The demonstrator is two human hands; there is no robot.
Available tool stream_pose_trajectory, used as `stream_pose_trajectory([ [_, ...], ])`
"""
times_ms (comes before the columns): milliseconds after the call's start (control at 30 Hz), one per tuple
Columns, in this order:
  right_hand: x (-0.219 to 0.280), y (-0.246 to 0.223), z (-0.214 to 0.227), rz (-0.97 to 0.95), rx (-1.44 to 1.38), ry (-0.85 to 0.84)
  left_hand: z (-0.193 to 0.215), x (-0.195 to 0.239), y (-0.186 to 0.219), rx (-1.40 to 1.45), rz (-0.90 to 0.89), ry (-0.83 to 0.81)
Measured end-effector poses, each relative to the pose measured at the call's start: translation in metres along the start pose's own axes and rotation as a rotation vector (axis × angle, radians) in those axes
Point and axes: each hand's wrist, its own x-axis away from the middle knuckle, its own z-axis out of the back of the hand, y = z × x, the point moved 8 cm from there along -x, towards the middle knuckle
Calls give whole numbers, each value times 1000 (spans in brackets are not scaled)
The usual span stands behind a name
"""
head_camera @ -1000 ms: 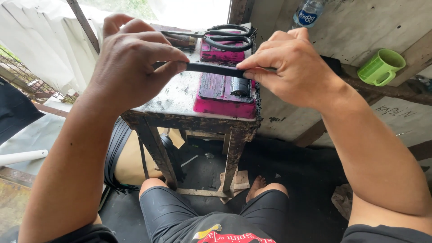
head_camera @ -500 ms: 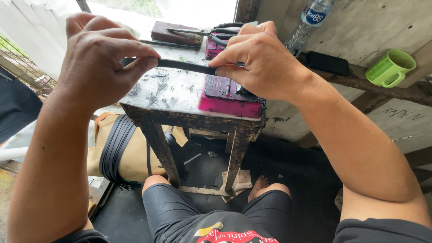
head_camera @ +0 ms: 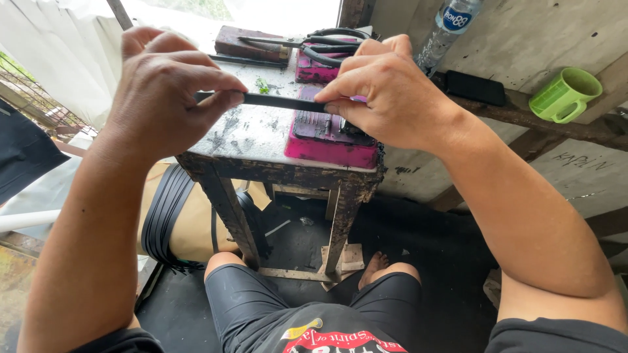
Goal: The person is applying dye to leather strips by pulling them through a manual applicator and then hanging them on a rack with clothespins to dry.
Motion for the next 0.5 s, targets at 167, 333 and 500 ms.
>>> stream_pose_trajectory([
  [167, 23, 3, 15, -24, 35, -9, -11, -17, 20, 67, -28, 28],
  [333, 50, 13, 28, -54, 101, 12, -22, -34, 40, 149, -48, 19],
  [500, 77, 24, 43, -115, 143, 37, -32, -53, 62, 192, -97, 33],
])
